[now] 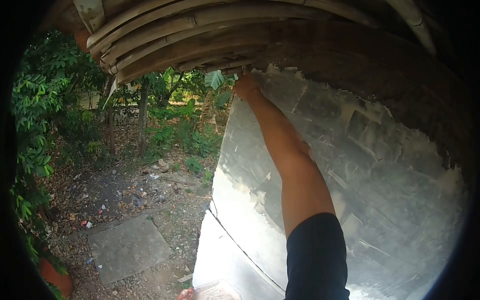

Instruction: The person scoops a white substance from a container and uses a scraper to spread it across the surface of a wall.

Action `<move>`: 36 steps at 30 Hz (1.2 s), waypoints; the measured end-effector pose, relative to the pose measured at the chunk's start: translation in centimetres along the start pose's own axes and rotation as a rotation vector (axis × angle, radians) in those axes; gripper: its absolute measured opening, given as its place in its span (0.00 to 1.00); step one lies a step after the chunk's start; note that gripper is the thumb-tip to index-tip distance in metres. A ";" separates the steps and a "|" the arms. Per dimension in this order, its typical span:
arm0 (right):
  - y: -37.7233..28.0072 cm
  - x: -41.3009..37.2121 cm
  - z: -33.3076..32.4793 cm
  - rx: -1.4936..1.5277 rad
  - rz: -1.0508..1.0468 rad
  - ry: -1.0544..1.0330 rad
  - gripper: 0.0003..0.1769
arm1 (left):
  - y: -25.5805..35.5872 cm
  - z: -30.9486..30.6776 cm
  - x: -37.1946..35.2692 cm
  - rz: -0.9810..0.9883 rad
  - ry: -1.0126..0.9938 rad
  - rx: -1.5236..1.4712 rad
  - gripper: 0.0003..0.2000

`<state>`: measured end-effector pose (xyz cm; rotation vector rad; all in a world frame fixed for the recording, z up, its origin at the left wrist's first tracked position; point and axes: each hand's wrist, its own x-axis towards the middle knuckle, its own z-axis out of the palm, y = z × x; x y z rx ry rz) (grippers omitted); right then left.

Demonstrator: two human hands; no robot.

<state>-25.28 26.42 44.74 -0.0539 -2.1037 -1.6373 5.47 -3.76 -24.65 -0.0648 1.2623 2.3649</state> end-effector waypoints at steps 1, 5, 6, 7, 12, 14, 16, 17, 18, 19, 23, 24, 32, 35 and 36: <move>0.1 -0.9 -0.9 -0.012 -0.007 -0.005 0.09 | -0.6 0.0 0.3 0.016 -0.009 0.018 0.18; 1.5 -3.9 -2.2 -0.072 -0.079 -0.018 0.08 | 2.6 3.8 -0.4 -0.080 0.005 0.240 0.16; 2.2 -5.2 -3.5 -0.055 -0.099 -0.023 0.07 | 1.8 4.4 0.4 -0.103 -0.057 0.129 0.14; 3.0 -6.3 -4.2 -0.056 -0.099 -0.042 0.07 | 1.5 4.9 0.4 -0.128 -0.115 0.017 0.13; 5.4 -13.6 -6.7 -0.100 -0.175 -0.056 0.07 | 4.3 7.9 -1.3 -0.249 -0.138 -0.033 0.10; 6.2 -16.9 -7.4 -0.104 -0.160 -0.079 0.06 | 6.7 10.1 -2.4 -0.293 -0.152 -0.060 0.11; 7.0 -20.9 -8.2 -0.103 -0.135 -0.111 0.06 | 9.2 12.5 -4.0 -0.323 -0.164 -0.122 0.11; 7.6 -22.9 -8.8 -0.092 -0.157 -0.080 0.06 | 9.0 12.6 -3.9 -0.338 -0.177 -0.103 0.11; 8.2 -24.7 -9.5 -0.081 -0.180 -0.046 0.05 | 8.5 12.8 -3.5 -0.337 -0.203 -0.066 0.10; 8.6 -26.4 -10.3 -0.083 -0.171 -0.066 0.05 | 8.9 13.6 -3.7 -0.335 -0.229 -0.032 0.10; 10.7 -32.2 -13.0 -0.098 -0.176 -0.175 0.06 | 9.0 15.6 -4.4 -0.424 -0.259 -0.033 0.09; 11.3 -33.7 -13.7 -0.084 -0.176 -0.194 0.06 | 8.6 15.8 -4.4 -0.433 -0.269 -0.014 0.09; 15.7 -45.9 -19.3 -0.154 -0.120 -0.310 0.06 | 7.6 19.8 -6.1 -0.523 -0.424 0.050 0.10; 17.1 -50.4 -21.5 -0.197 -0.085 -0.365 0.04 | 6.9 21.3 -6.4 -0.541 -0.478 0.132 0.10; 17.7 -52.0 -22.1 -0.218 -0.082 -0.359 0.05 | 6.5 21.6 -6.4 -0.547 -0.490 0.143 0.10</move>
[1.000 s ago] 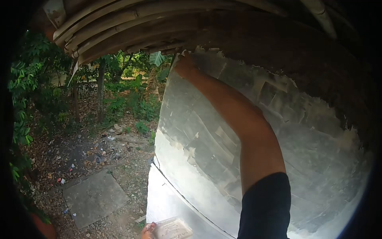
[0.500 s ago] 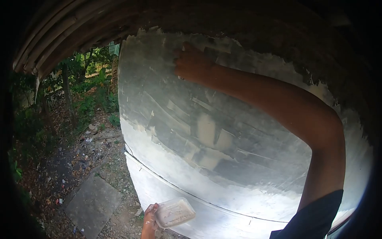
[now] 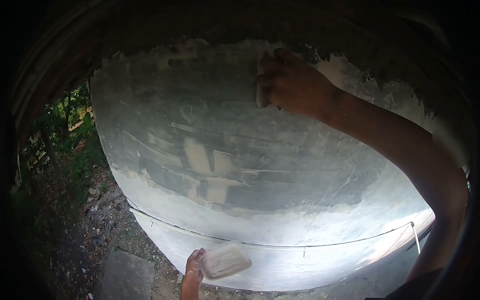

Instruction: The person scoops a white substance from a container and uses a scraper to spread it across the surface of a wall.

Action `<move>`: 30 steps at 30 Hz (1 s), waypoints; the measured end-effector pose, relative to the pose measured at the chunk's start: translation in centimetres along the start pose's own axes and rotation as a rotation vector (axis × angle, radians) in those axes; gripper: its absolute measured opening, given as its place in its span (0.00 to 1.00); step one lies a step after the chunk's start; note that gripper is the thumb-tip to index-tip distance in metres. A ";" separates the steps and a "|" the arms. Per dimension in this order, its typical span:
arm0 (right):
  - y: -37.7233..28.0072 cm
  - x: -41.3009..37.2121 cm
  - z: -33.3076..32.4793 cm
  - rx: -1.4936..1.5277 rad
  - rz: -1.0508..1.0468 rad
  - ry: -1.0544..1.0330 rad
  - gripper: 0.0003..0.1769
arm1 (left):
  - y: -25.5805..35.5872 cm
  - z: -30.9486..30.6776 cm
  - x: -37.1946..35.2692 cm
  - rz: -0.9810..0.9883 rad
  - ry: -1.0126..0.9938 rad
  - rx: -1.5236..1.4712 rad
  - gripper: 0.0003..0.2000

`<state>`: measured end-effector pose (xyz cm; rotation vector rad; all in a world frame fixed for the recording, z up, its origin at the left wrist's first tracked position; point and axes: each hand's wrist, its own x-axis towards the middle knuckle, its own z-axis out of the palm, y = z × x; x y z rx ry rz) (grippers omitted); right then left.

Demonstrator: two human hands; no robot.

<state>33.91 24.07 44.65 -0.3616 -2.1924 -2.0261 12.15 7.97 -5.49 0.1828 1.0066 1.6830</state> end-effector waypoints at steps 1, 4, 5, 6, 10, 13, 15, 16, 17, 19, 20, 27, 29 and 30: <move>0.5 -1.7 0.0 -0.002 0.007 -0.015 0.05 | -0.3 0.3 0.4 0.000 -0.027 -0.006 0.10; 2.0 -6.5 -0.1 -0.038 0.019 -0.027 0.08 | -1.3 1.1 1.0 -0.033 -0.084 0.005 0.10; 2.4 -8.0 -0.1 -0.045 0.024 -0.043 0.08 | -1.5 1.5 1.2 -0.055 -0.106 0.015 0.10; 2.8 -9.5 0.2 0.005 0.038 -0.052 0.11 | -1.6 2.0 1.0 -0.063 -0.120 0.021 0.10; 4.6 -14.0 -0.8 -0.005 0.042 -0.077 0.12 | -1.6 3.5 0.2 -0.096 -0.188 0.044 0.11; 6.5 -16.0 -1.7 -0.033 0.025 -0.228 0.12 | -1.9 3.4 0.3 -0.078 -0.198 0.057 0.10; 6.8 -13.7 -3.2 0.035 0.049 -0.140 0.12 | -2.2 3.1 0.7 -0.106 -0.189 0.073 0.09; 6.8 -12.1 -3.4 0.095 0.100 -0.027 0.14 | -2.1 2.9 0.8 -0.125 -0.178 0.069 0.08; 6.5 -10.3 -3.8 0.161 0.154 0.084 0.15 | -2.1 2.7 1.0 -0.114 -0.169 0.061 0.08; 5.3 -4.0 -5.6 0.283 0.168 0.135 0.12 | -2.3 2.3 1.3 -0.124 -0.177 0.035 0.05; 4.6 -0.8 -5.7 0.311 0.130 0.182 0.15 | -2.6 1.6 1.5 -0.113 -0.170 0.034 0.05; -0.6 22.0 -1.9 0.143 -0.036 0.314 0.10 | -2.2 -1.2 0.3 0.033 -0.021 0.059 0.08; -1.2 24.2 -1.8 0.070 -0.057 0.261 0.09 | -2.1 -2.5 0.0 0.046 0.041 0.084 0.09; -1.5 24.9 -1.9 0.005 -0.080 0.187 0.08 | -2.2 -3.3 -0.1 0.057 0.046 0.027 0.09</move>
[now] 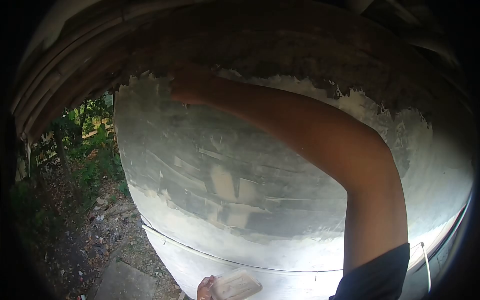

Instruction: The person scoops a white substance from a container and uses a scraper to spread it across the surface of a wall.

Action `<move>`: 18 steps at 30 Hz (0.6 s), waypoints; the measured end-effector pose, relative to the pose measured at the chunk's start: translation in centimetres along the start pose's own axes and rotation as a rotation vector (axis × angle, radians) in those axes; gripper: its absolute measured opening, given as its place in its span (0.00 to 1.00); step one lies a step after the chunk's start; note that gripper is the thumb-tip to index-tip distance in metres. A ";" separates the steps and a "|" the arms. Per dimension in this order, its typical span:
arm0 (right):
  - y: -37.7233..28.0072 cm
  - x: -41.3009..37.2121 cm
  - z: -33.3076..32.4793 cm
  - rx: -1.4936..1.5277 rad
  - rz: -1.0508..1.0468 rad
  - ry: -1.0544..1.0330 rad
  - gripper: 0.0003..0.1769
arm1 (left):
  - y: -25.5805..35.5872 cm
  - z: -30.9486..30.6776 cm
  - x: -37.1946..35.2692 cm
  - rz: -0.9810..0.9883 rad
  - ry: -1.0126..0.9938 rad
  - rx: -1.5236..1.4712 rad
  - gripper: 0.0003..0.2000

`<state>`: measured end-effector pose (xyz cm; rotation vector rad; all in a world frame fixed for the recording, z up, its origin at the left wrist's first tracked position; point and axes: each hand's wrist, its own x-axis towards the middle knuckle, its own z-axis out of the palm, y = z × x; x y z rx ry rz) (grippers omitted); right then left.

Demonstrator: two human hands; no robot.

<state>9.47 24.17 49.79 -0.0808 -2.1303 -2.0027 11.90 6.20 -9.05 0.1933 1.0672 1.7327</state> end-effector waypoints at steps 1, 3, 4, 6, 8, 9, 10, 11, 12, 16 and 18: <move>0.0 0.1 0.2 0.007 -0.001 0.009 0.08 | -0.2 -0.7 0.1 0.002 0.011 -0.002 0.09; 0.8 -1.5 0.6 0.044 0.012 -0.048 0.10 | -0.5 -1.1 0.3 0.053 0.017 -0.005 0.09; 1.1 -2.7 0.9 0.051 0.009 -0.054 0.10 | -0.6 -1.1 0.4 0.044 0.019 -0.004 0.09; 2.1 -6.4 0.9 0.062 0.032 -0.024 0.13 | 0.8 0.4 0.3 0.019 0.038 0.080 0.10; 3.1 -10.7 1.3 0.083 0.063 0.002 0.15 | 1.5 1.8 0.4 0.015 -0.060 0.024 0.10; 3.7 -13.0 1.3 0.096 0.092 0.042 0.17 | 1.5 2.3 0.6 0.022 -0.153 -0.042 0.12; 4.2 -15.3 1.2 0.096 0.099 0.022 0.17 | 1.2 2.7 1.3 0.006 -0.142 -0.044 0.11; 4.6 -17.8 0.9 0.085 0.118 0.023 0.16 | 0.7 3.0 1.8 -0.011 -0.156 -0.030 0.11; 4.9 -20.2 0.5 0.071 0.139 0.020 0.16 | 0.7 3.8 2.0 -0.029 -0.164 -0.018 0.10; 4.9 -30.1 -1.6 -0.024 0.229 -0.070 0.19 | -0.3 6.2 2.4 -0.113 -0.277 0.039 0.13; 4.8 -34.9 -2.0 0.097 0.293 -0.086 0.21 | -0.7 7.3 1.9 -0.154 -0.331 0.067 0.15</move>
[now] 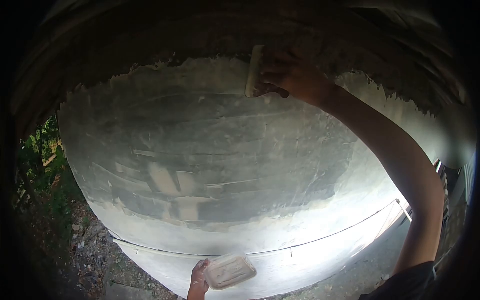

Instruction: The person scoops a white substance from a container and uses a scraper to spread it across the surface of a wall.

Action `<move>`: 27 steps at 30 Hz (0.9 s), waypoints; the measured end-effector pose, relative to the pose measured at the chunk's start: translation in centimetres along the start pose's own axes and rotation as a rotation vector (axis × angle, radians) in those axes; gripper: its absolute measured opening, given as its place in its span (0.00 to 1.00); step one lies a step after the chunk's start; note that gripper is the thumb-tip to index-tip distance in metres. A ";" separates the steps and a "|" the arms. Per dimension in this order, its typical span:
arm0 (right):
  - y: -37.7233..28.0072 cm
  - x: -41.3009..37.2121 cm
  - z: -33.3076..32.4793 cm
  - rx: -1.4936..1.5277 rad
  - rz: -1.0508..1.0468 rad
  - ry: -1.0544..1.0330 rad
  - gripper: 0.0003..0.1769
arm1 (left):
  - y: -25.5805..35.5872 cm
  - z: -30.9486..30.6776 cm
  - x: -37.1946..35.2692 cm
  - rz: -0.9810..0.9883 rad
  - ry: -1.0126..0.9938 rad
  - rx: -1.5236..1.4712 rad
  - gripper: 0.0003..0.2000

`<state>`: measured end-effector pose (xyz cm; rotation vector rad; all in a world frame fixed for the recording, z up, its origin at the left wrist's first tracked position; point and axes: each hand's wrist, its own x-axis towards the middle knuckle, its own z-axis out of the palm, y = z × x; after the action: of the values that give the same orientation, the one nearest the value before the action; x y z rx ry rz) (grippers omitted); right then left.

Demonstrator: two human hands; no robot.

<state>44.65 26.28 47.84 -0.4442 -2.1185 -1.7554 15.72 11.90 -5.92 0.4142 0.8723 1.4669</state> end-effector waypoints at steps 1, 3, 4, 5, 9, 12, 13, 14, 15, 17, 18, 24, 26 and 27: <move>0.6 -2.2 -0.2 -0.014 0.007 -0.023 0.21 | -0.1 0.4 -0.2 -0.022 -0.026 0.040 0.17; 1.7 -6.0 -0.8 0.007 0.063 -0.085 0.19 | -0.8 1.3 -0.2 -0.051 -0.062 0.077 0.18; 2.0 -7.1 -1.8 0.000 0.064 -0.095 0.19 | -1.2 1.6 -0.2 -0.085 -0.044 0.102 0.18; 2.3 -8.2 -3.0 -0.083 0.082 -0.152 0.18 | -1.5 1.8 -0.2 -0.117 -0.023 0.130 0.18; 3.3 -11.5 -5.5 -0.209 0.150 -0.172 0.18 | -3.2 1.3 0.2 -0.144 -0.057 0.138 0.17; 1.0 -11.6 -7.4 -0.100 0.202 -0.145 0.21 | -3.3 1.3 -0.1 -0.150 -0.053 0.154 0.16; -0.5 -11.2 -8.2 -0.039 0.221 -0.111 0.22 | -3.3 1.2 0.0 -0.153 -0.058 0.137 0.15; -2.4 -10.6 -8.9 0.062 0.228 -0.116 0.24 | -3.4 1.0 0.1 -0.155 -0.060 0.116 0.15; -4.6 -10.0 -9.7 0.165 0.232 -0.120 0.25 | -3.2 1.0 0.0 -0.156 -0.043 0.109 0.15; -9.8 -9.1 -11.5 0.442 0.250 -0.253 0.26 | -2.9 0.9 -0.3 -0.099 -0.016 0.096 0.14; -12.8 -8.9 -12.1 0.544 0.239 -0.344 0.28 | -2.9 0.8 -0.3 -0.095 -0.009 0.060 0.13; -30.2 -12.5 -9.8 1.316 0.201 -0.557 0.31 | -1.2 3.1 -2.4 -0.072 0.028 0.064 0.07; -33.2 -12.3 -9.0 1.453 0.305 -0.550 0.32 | -0.9 3.5 -3.1 -0.069 0.034 0.064 0.07; -34.4 -12.3 -8.5 1.487 0.341 -0.515 0.32 | -0.5 3.7 -3.3 -0.065 0.001 0.077 0.07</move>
<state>40.58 11.48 13.59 -0.7142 -2.7260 0.3785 19.10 9.69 -3.07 0.4382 0.9374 1.3771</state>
